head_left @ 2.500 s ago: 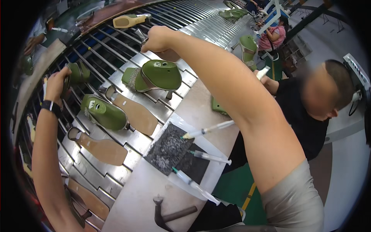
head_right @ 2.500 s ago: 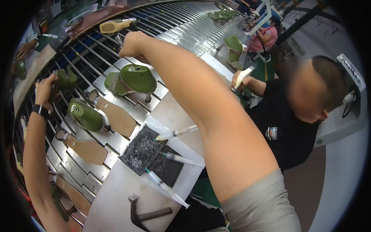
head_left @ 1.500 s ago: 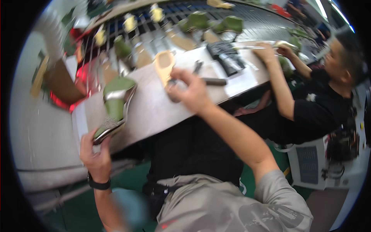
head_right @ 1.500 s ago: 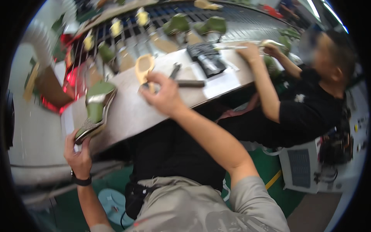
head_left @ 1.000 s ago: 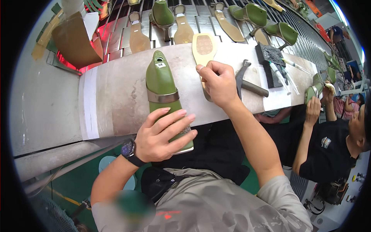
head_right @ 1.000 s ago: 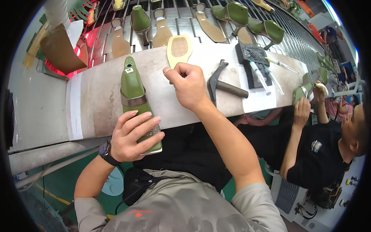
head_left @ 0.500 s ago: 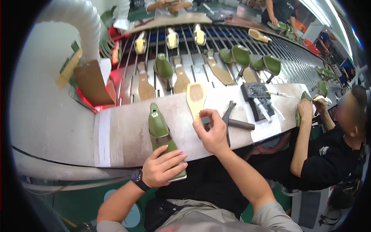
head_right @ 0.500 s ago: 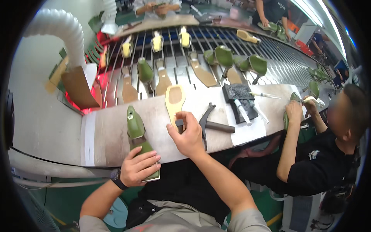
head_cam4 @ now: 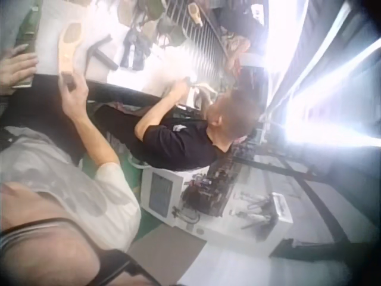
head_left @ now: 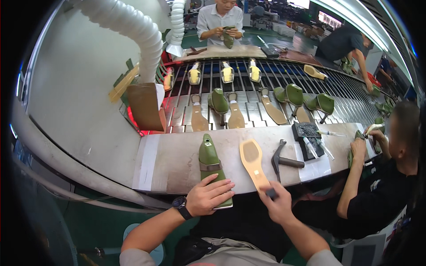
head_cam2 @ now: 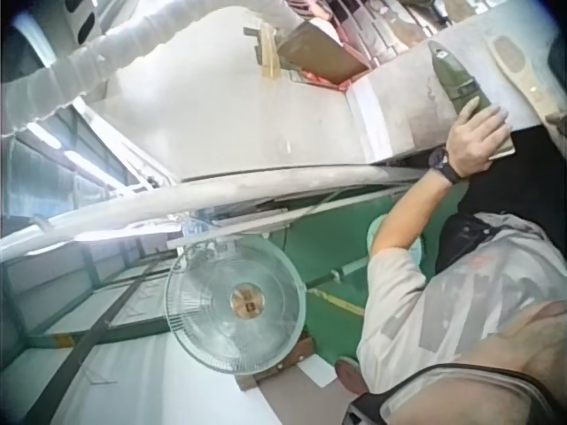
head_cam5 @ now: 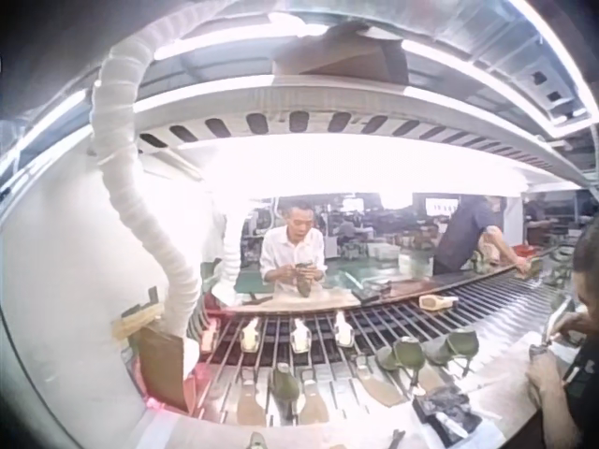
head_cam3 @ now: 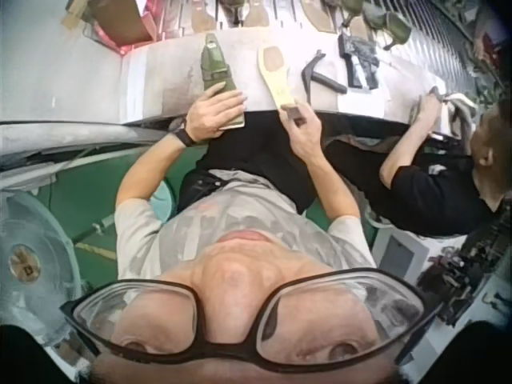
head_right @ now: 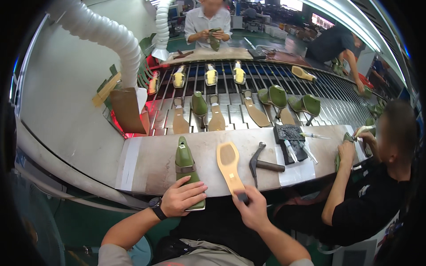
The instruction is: The person assembles high-heeled shoes by pressing soles onto shoe lasts by hand and hammering around the edges and heels using a hammer.
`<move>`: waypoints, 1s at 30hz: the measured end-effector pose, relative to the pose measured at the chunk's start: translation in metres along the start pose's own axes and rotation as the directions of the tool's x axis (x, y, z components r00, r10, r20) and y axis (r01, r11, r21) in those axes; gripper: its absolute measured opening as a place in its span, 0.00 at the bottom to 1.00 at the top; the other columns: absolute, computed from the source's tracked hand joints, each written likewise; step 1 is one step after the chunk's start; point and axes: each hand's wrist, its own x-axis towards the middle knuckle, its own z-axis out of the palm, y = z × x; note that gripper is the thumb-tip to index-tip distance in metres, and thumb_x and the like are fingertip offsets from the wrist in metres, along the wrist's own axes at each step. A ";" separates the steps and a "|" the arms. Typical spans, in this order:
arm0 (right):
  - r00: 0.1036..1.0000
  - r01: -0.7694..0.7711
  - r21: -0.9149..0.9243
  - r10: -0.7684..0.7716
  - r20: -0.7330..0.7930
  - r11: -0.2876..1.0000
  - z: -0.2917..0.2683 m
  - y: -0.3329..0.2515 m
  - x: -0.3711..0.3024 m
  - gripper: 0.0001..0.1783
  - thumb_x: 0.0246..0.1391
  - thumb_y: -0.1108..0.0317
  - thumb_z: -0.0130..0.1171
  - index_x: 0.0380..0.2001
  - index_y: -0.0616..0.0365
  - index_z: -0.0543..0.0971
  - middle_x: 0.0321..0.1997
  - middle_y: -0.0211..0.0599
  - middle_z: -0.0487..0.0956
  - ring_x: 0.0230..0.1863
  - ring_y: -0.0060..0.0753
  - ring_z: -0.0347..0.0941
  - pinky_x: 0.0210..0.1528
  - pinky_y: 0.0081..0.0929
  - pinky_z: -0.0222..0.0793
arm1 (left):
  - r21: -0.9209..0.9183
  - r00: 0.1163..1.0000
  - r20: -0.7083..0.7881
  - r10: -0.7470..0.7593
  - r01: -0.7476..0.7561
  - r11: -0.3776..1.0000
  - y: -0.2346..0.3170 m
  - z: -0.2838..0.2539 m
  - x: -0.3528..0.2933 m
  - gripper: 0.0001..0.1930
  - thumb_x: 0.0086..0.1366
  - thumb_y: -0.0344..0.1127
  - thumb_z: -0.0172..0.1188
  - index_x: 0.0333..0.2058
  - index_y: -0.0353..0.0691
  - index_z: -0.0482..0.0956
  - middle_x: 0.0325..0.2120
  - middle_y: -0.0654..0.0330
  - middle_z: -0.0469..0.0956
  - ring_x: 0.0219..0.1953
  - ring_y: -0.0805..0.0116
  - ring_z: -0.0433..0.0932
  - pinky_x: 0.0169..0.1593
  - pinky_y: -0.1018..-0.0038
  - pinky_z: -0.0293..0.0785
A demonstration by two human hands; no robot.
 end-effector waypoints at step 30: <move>0.963 -0.131 0.656 -0.062 0.262 0.743 0.049 -0.106 0.023 0.12 0.70 0.70 0.57 0.40 0.69 0.84 0.29 0.31 0.83 0.30 0.13 0.72 0.29 0.19 0.69 | -0.981 0.787 0.168 -0.593 0.072 -0.182 0.006 -0.078 0.107 0.31 0.68 0.36 0.66 0.65 0.30 0.68 0.57 0.39 0.78 0.61 0.51 0.78 0.63 0.59 0.77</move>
